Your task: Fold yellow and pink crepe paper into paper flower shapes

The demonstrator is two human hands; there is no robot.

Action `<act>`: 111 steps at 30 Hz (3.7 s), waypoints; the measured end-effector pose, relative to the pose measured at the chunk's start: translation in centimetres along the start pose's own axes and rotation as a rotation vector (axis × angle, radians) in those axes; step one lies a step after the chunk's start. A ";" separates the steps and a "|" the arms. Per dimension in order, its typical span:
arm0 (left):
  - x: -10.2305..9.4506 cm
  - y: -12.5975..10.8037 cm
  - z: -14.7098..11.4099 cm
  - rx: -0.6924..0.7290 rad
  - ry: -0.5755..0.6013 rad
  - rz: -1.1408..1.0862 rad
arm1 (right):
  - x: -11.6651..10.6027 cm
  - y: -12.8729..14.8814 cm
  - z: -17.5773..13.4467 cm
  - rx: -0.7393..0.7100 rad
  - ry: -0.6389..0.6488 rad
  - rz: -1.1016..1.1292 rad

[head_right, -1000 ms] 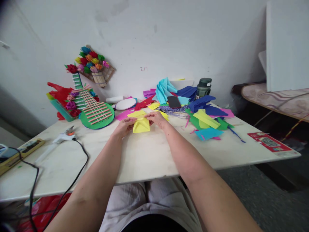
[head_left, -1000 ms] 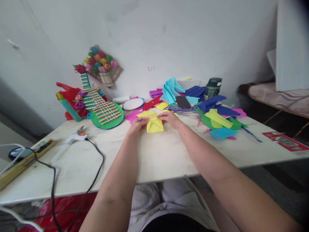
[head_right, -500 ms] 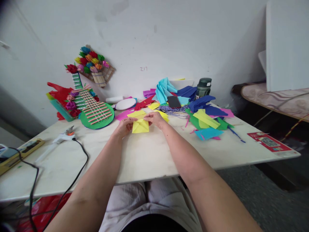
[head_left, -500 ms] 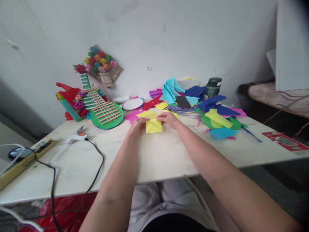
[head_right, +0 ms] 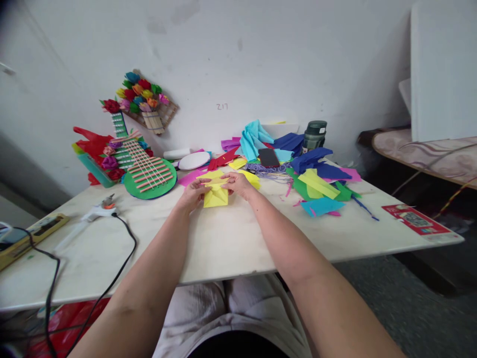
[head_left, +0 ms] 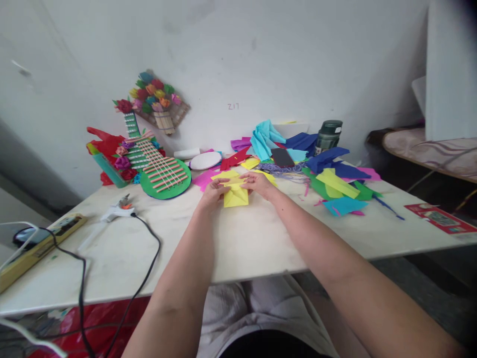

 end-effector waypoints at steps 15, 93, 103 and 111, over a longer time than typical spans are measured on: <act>0.5 1.7 0.1 -0.111 0.004 -0.117 | -0.3 0.2 0.1 0.044 -0.099 -0.047; 0.0 1.7 0.3 -0.099 -0.023 -0.125 | 0.2 -0.4 -0.7 0.138 0.028 0.061; 0.1 1.8 0.2 -0.105 -0.005 -0.116 | 0.1 -0.4 -0.9 0.163 -0.002 0.020; 0.4 1.5 0.0 -0.106 -0.014 -0.112 | 0.5 -0.4 -1.0 0.190 0.022 0.038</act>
Point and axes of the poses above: each hand's wrist, its own z-axis towards the middle knuckle, its own x-axis out of the palm, y = z × x, the point moved 10 cm from there along z, towards the middle knuckle, and after that the axes turned 14 degrees about -z, right-handed, at the moved point
